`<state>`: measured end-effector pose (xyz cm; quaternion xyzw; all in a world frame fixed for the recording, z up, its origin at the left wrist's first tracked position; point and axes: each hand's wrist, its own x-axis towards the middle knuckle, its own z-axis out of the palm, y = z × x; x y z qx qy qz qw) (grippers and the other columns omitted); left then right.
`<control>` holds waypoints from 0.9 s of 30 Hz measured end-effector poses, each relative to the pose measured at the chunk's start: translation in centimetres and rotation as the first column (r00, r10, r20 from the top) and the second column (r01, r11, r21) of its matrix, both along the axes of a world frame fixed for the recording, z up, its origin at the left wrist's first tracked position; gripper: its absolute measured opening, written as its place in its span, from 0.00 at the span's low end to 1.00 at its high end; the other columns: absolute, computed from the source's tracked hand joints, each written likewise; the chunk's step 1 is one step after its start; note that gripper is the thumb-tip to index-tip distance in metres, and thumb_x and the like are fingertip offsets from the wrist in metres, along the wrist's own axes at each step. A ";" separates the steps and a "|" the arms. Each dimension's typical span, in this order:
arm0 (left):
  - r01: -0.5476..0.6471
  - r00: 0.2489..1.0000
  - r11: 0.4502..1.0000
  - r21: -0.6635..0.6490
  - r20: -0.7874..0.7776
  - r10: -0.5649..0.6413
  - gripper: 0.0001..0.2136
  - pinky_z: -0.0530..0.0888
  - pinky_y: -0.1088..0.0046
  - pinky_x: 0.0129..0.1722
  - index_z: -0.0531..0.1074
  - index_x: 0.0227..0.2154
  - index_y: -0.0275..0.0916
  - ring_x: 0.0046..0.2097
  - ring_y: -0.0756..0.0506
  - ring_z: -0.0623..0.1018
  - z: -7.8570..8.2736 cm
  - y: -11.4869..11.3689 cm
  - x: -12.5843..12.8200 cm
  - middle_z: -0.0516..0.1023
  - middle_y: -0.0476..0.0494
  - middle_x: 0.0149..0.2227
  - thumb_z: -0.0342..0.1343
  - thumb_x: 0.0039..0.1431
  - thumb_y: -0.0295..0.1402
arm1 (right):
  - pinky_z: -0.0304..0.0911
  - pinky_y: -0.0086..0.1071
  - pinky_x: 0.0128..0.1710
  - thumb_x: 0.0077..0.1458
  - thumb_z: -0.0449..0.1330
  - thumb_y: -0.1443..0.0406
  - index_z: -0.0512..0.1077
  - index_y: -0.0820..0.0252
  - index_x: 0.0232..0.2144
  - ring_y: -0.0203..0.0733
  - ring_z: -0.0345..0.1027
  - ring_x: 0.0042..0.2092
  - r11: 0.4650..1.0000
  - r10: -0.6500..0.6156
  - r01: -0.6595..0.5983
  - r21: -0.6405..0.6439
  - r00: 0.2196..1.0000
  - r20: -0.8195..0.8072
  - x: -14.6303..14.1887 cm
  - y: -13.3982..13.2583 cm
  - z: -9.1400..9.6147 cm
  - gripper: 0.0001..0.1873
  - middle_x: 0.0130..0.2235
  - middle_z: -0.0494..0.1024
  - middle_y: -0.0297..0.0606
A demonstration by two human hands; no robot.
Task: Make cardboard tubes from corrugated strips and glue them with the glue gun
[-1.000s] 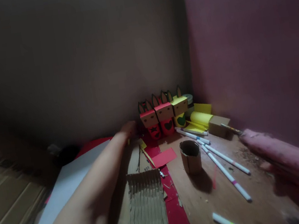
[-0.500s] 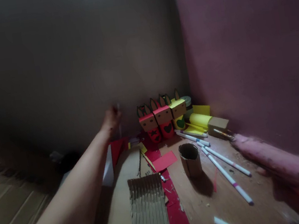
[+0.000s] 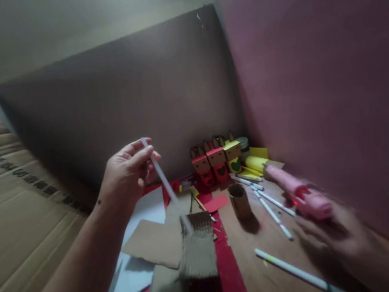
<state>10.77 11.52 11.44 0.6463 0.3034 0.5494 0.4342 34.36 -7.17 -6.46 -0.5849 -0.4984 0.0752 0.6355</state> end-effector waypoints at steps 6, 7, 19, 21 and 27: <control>0.284 0.927 0.855 -0.433 -0.104 -0.361 0.17 0.53 0.84 0.10 0.65 0.36 0.38 0.12 0.56 0.61 -5.9 -11.8 2.7 0.72 0.51 0.17 0.64 0.42 0.32 | 0.63 0.37 0.36 0.54 0.51 0.63 0.67 0.61 0.35 0.46 0.67 0.38 0.996 -0.001 0.013 -0.092 0.991 0.133 -1.4 -0.2 1.7 0.09 0.36 0.72 0.42; 0.319 0.918 0.812 -0.489 -0.056 -0.394 0.17 0.53 0.84 0.11 0.64 0.35 0.39 0.13 0.56 0.62 -7.0 -13.5 3.3 0.70 0.54 0.15 0.64 0.42 0.32 | 0.63 0.38 0.35 0.54 0.50 0.63 0.66 0.61 0.35 0.47 0.66 0.38 0.994 -0.032 0.048 -0.102 0.988 0.154 -1.5 -0.3 1.7 0.09 0.36 0.72 0.43; 0.381 0.877 0.747 -0.544 -0.043 -0.479 0.18 0.50 0.84 0.08 0.57 0.32 0.41 0.10 0.57 0.58 -10.8 -18.4 8.1 0.73 0.52 0.16 0.62 0.44 0.36 | 0.61 0.36 0.30 0.50 0.51 0.65 0.64 0.60 0.32 0.45 0.65 0.33 0.986 -0.125 0.149 -0.070 0.956 0.266 -2.7 -0.3 1.0 0.06 0.34 0.68 0.41; 0.381 0.880 0.745 -0.548 -0.033 -0.474 0.17 0.51 0.84 0.09 0.57 0.32 0.40 0.11 0.57 0.58 -11.0 -18.3 8.1 0.73 0.52 0.17 0.62 0.45 0.34 | 0.61 0.37 0.30 0.52 0.49 0.64 0.64 0.61 0.33 0.46 0.65 0.33 0.986 -0.132 0.153 -0.061 0.956 0.264 -2.7 -0.4 1.1 0.08 0.34 0.68 0.42; 0.393 0.885 0.737 -0.550 0.008 -0.466 0.15 0.51 0.84 0.08 0.57 0.33 0.40 0.11 0.57 0.57 -11.6 -17.9 7.9 0.73 0.52 0.17 0.60 0.48 0.32 | 0.62 0.38 0.31 0.55 0.46 0.62 0.65 0.62 0.34 0.46 0.66 0.34 0.986 -0.137 0.161 -0.052 0.940 0.312 -2.7 -0.5 1.2 0.11 0.34 0.69 0.44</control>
